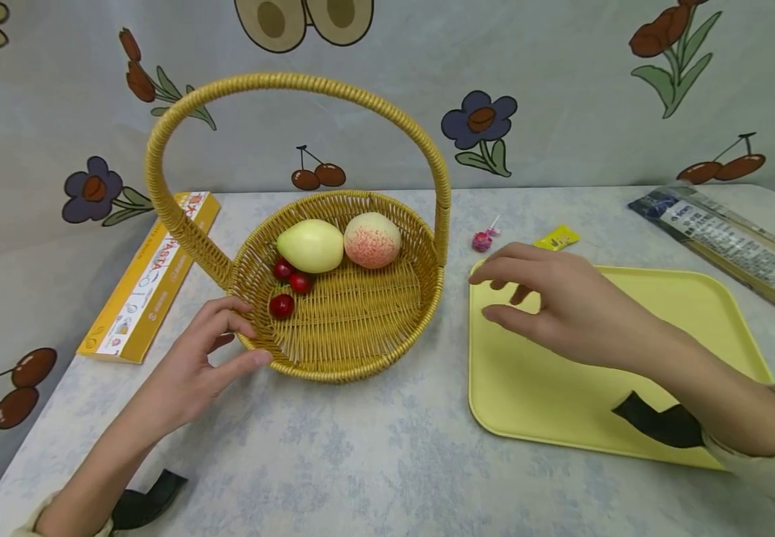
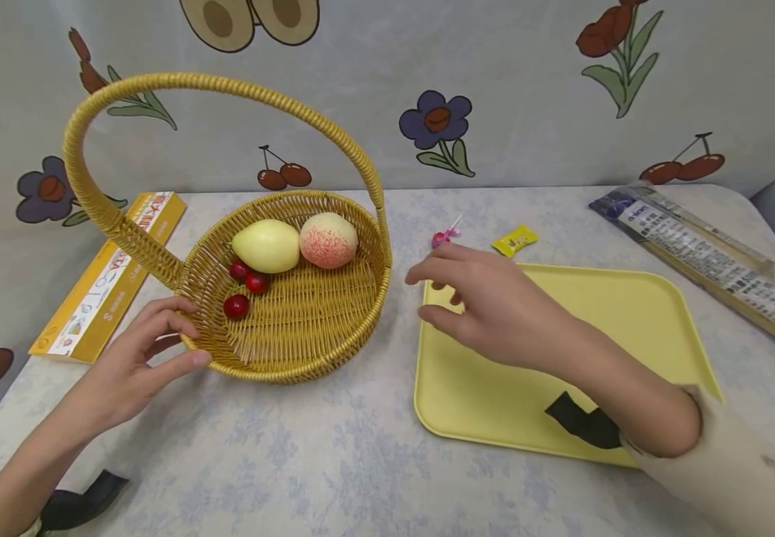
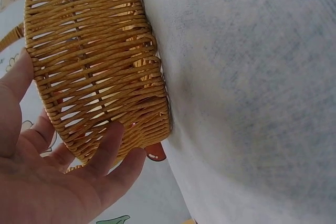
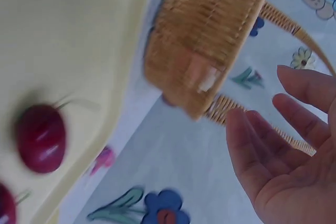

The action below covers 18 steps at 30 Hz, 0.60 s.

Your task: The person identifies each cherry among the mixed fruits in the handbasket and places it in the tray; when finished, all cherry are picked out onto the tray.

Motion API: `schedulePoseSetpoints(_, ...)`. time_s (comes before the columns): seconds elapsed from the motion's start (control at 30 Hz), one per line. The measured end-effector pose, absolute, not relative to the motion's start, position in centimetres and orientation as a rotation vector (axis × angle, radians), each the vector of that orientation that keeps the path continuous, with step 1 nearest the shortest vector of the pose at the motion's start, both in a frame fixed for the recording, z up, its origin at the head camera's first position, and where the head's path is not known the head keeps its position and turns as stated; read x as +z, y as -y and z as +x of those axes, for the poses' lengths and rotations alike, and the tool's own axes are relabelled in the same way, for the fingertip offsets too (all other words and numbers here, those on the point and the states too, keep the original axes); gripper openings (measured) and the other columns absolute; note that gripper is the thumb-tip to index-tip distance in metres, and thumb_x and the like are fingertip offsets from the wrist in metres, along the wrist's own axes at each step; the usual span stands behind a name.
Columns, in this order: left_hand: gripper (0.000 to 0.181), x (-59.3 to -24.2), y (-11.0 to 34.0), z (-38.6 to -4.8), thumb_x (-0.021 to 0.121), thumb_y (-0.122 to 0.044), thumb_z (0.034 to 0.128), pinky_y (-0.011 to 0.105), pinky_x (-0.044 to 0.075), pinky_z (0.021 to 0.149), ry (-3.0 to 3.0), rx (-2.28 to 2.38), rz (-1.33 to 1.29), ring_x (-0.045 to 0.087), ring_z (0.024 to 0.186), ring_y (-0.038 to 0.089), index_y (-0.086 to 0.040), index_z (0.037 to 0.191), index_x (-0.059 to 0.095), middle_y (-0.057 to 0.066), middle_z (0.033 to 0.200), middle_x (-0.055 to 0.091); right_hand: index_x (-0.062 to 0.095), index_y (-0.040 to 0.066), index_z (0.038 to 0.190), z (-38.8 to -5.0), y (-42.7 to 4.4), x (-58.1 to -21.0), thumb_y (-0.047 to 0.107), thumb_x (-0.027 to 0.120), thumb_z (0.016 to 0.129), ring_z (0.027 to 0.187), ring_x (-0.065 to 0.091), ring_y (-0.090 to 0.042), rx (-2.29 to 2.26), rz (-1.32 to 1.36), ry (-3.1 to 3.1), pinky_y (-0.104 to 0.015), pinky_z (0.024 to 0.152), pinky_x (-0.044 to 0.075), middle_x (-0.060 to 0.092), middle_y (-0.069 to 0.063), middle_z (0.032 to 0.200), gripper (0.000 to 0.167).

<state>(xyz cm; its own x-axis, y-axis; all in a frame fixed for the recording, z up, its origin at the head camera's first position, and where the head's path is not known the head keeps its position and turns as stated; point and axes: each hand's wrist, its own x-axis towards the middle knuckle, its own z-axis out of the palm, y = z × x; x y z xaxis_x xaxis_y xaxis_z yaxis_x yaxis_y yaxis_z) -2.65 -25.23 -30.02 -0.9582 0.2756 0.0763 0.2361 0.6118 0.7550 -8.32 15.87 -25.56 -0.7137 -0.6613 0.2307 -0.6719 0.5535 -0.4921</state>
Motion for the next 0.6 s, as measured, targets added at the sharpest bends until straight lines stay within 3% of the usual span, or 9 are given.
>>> schedulePoseSetpoints(0.1, 0.016, -30.0, 25.2, -2.6, 0.071, -0.009, 0.0923, 0.051, 0.045, 0.096, -2.779, 1.287, 0.443, 0.042, 0.123, 0.025, -0.006, 0.098, 0.056, 0.011, 0.132, 0.044, 0.067, 0.009, 0.117, -8.9, -13.3, -25.1, 0.008, 0.075, 0.087, 0.1, 0.061, -0.014, 0.927, 1.246, 2.751, -0.03, 0.075, 0.056, 0.063, 0.0, 0.115, 0.031)
schedulePoseSetpoints(0.2, 0.016, -30.0, 25.2, -2.6, 0.071, -0.009, 0.0924, 0.055, 0.044, 0.096, -2.778, 1.287, 0.442, 0.042, 0.123, 0.025, -0.006, 0.098, 0.056, 0.011, 0.132, 0.044, 0.066, 0.008, 0.121, -9.6, -10.4, -24.8, 0.01, 0.073, 0.088, 0.103, 0.059, -0.016, 0.945, 1.303, 2.779, -0.033, 0.082, 0.053, 0.062, -0.002, 0.12, 0.034)
schedulePoseSetpoints(0.4, 0.016, -30.0, 25.2, -2.7, 0.07, -0.01, 0.0928, 0.055, 0.044, 0.096, -2.77, 1.29, 0.434, 0.042, 0.123, 0.026, -0.006, 0.098, 0.056, 0.011, 0.132, 0.044, 0.063, 0.008, 0.127, -11.2, -4.6, -24.6, 0.01, 0.073, 0.088, 0.118, 0.053, -0.017, 0.912, 1.481, 2.831, -0.035, 0.101, 0.044, 0.06, -0.003, 0.127, 0.041)
schedulePoseSetpoints(0.6, 0.016, -30.1, 25.2, -2.7, 0.07, -0.01, 0.0934, 0.053, 0.045, 0.095, -2.772, 1.285, 0.431, 0.042, 0.122, 0.024, -0.006, 0.099, 0.056, 0.01, 0.132, 0.044, 0.059, 0.008, 0.133, -12.7, -0.2, -25.1, 0.013, 0.072, 0.091, 0.125, 0.049, -0.016, 0.834, 1.675, 2.913, -0.029, 0.104, 0.04, 0.058, -0.003, 0.131, 0.044)
